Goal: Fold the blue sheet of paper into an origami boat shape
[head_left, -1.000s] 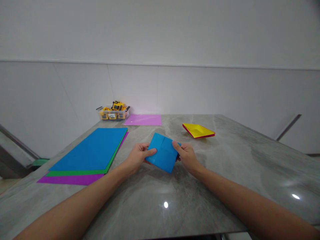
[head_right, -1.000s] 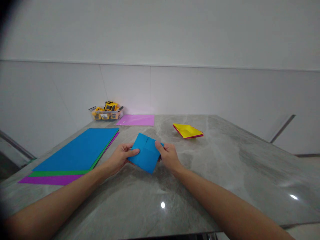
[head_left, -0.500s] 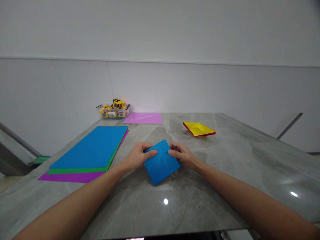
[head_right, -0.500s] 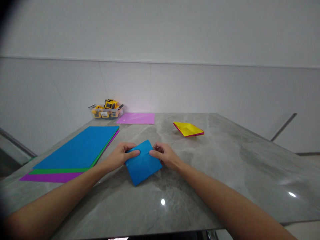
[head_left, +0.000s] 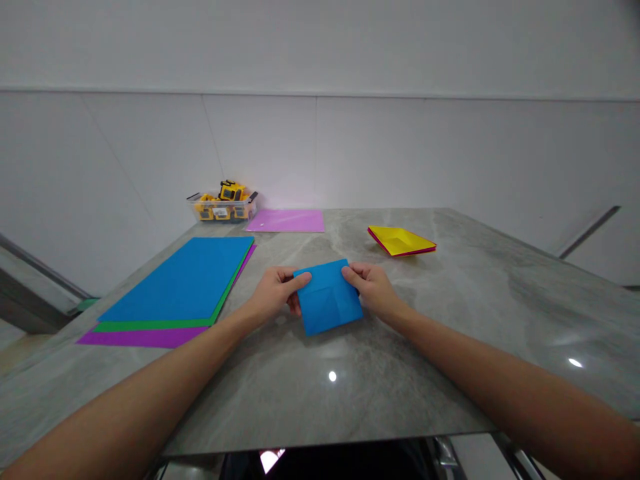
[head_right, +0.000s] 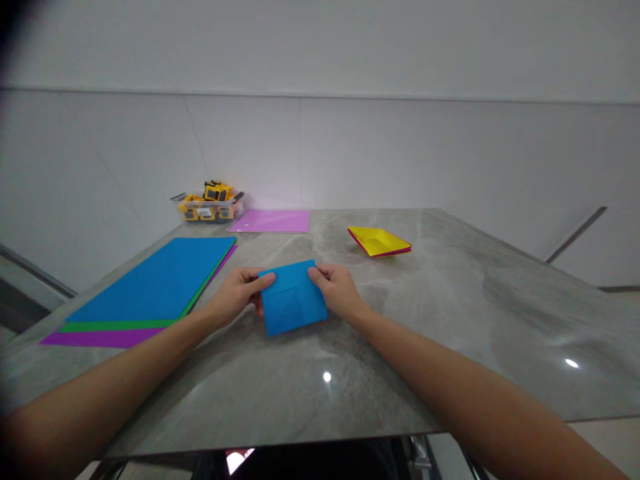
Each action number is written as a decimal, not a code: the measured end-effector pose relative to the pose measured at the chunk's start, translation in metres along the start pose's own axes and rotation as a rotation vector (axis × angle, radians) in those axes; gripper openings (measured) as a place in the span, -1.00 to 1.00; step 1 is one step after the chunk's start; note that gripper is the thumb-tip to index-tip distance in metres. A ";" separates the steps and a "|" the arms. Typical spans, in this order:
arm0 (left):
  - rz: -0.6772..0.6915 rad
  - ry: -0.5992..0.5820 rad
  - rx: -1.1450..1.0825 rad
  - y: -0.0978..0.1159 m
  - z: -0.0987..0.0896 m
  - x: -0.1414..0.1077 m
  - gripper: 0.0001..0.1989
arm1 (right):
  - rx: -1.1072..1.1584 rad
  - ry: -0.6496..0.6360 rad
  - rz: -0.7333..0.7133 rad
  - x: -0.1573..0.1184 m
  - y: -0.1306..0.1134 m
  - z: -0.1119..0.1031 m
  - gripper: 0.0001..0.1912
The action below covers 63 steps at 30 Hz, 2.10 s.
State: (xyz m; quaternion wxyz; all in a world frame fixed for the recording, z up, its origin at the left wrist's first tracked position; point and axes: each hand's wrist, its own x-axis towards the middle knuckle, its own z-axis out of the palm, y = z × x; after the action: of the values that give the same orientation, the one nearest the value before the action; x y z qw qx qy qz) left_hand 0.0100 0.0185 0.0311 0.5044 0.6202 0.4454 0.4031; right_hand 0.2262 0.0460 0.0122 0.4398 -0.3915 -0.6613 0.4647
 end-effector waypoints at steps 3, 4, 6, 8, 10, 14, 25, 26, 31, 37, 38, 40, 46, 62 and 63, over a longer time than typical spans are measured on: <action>0.020 0.001 -0.027 -0.001 -0.001 0.001 -0.52 | -0.035 0.067 -0.045 0.001 0.001 -0.001 -0.54; 0.028 0.006 -0.032 -0.002 -0.001 0.002 -0.50 | -0.041 0.066 -0.053 0.001 0.001 -0.001 -0.53; 0.019 0.021 -0.065 -0.004 -0.001 0.002 -0.49 | -0.043 0.047 -0.057 0.000 0.002 0.000 -0.52; -0.005 0.032 -0.107 -0.005 0.000 0.002 -0.49 | -0.026 0.013 -0.046 -0.001 0.002 0.002 -0.51; -0.021 0.045 -0.117 -0.006 0.001 0.002 -0.47 | 0.004 -0.014 -0.026 -0.003 0.001 0.003 -0.51; 0.007 0.079 -0.064 -0.004 0.001 -0.001 -0.43 | 0.114 -0.088 0.040 -0.005 -0.001 0.004 -0.53; 0.003 0.060 -0.213 -0.005 0.016 -0.002 -0.52 | 0.222 0.038 0.071 -0.004 -0.007 0.008 -0.51; -0.023 0.035 -0.244 -0.007 0.019 -0.002 -0.54 | 0.214 0.057 0.063 -0.005 -0.008 0.008 -0.51; -0.117 0.101 -0.303 -0.008 0.023 -0.004 -0.55 | 0.153 -0.088 0.087 -0.005 -0.004 0.008 -0.55; -0.101 0.038 -0.173 -0.004 0.011 -0.006 -0.64 | 0.165 -0.322 0.147 -0.007 -0.005 0.006 -0.59; -0.076 0.040 -0.117 -0.003 0.010 -0.006 -0.64 | 0.164 -0.372 0.159 -0.008 -0.007 0.005 -0.59; -0.024 0.081 0.034 -0.002 0.010 -0.006 -0.60 | 0.168 -0.466 0.178 -0.010 -0.009 0.006 -0.57; 0.020 0.195 0.272 0.004 0.017 -0.007 -0.36 | 0.214 -0.561 0.148 -0.014 -0.007 0.009 -0.54; 0.181 0.558 0.170 0.014 0.008 -0.002 -0.35 | 0.208 -0.471 0.012 -0.015 -0.010 0.014 -0.57; 0.190 0.567 0.175 0.014 0.005 0.000 -0.34 | 0.212 -0.467 0.006 -0.015 -0.010 0.013 -0.57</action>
State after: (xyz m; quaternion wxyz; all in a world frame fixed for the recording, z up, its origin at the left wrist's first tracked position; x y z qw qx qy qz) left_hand 0.0169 0.0156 0.0442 0.2646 0.5630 0.5413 0.5656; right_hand 0.2172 0.0256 0.0155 0.3125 -0.2270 -0.6914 0.6105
